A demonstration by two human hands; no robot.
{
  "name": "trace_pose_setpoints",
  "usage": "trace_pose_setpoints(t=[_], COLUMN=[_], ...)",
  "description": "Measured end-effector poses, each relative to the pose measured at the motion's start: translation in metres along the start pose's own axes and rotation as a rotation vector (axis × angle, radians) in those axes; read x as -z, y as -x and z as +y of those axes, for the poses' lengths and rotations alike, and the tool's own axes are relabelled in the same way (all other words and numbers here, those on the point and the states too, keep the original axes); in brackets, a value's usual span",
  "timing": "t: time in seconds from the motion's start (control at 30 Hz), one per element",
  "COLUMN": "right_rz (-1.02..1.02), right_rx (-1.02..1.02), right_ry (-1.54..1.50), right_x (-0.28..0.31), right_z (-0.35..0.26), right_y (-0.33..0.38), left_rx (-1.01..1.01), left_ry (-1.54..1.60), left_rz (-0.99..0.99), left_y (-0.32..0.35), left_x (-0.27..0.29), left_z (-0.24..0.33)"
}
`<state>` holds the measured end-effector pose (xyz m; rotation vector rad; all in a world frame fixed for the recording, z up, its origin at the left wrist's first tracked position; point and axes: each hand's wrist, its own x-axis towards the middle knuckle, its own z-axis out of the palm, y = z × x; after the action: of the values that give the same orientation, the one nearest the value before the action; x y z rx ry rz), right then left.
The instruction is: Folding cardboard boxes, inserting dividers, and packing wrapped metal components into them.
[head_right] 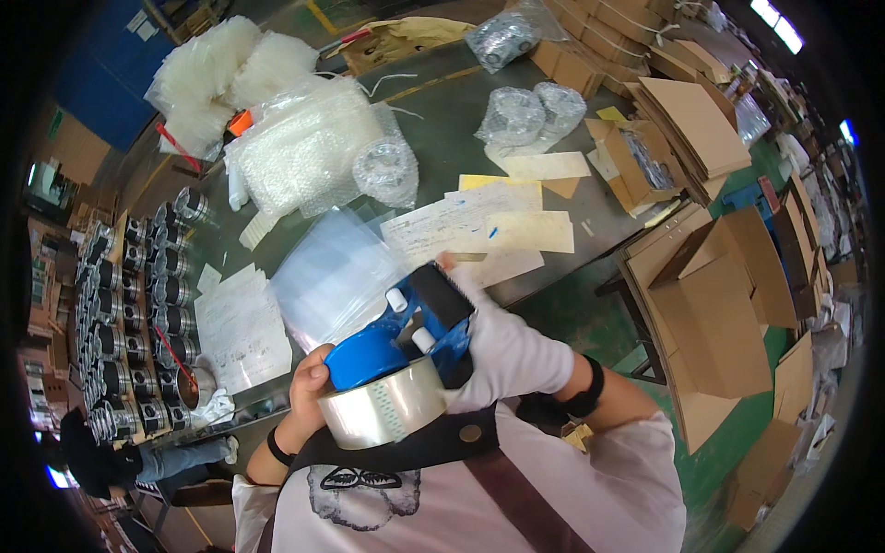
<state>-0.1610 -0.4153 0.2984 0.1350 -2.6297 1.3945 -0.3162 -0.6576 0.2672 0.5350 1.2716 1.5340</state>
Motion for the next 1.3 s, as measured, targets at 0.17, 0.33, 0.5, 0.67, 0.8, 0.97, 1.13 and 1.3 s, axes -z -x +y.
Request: trace_pose_setpoints(t=[0.17, 0.33, 0.5, 0.67, 0.8, 0.97, 1.13, 1.3], right_rz=[-0.024, -0.080, -0.205, 0.001, -0.103, -0.068, 0.018, 0.041], right_rx=[0.130, 0.354, 0.242, 0.144, -0.111, -0.581, 0.013, -0.234], right_ry=[-0.231, -0.212, -0.380, -0.333, -0.645, -1.209, -0.351, -0.629], right_x=[0.002, 0.011, 0.012, -0.029, -0.020, -0.017, -0.012, -0.024], right_z=[0.004, 0.003, 0.004, 0.052, 0.037, 0.024, 0.033, 0.040], right_y=[-0.006, -0.008, -0.013, 0.005, -0.006, -0.013, -0.018, -0.031], left_rx=[-0.111, -0.376, -0.046, -0.004, -0.052, -0.149, -0.073, -0.180], left_ry=[0.027, -0.052, -0.063, -0.047, -0.198, -0.343, -0.046, -0.355], left_rz=[0.080, -0.296, -0.314, -0.271, -0.427, -0.531, -0.337, 0.066], left_y=[-0.007, -0.040, -0.030, -0.029, -0.043, -0.043, -0.032, -0.005], left_x=[-0.015, -0.014, -0.021, -0.024, -0.002, -0.004, 0.000, 0.000], left_z=[0.001, 0.019, 0.027, 0.027, 0.027, 0.024, 0.014, -0.003])
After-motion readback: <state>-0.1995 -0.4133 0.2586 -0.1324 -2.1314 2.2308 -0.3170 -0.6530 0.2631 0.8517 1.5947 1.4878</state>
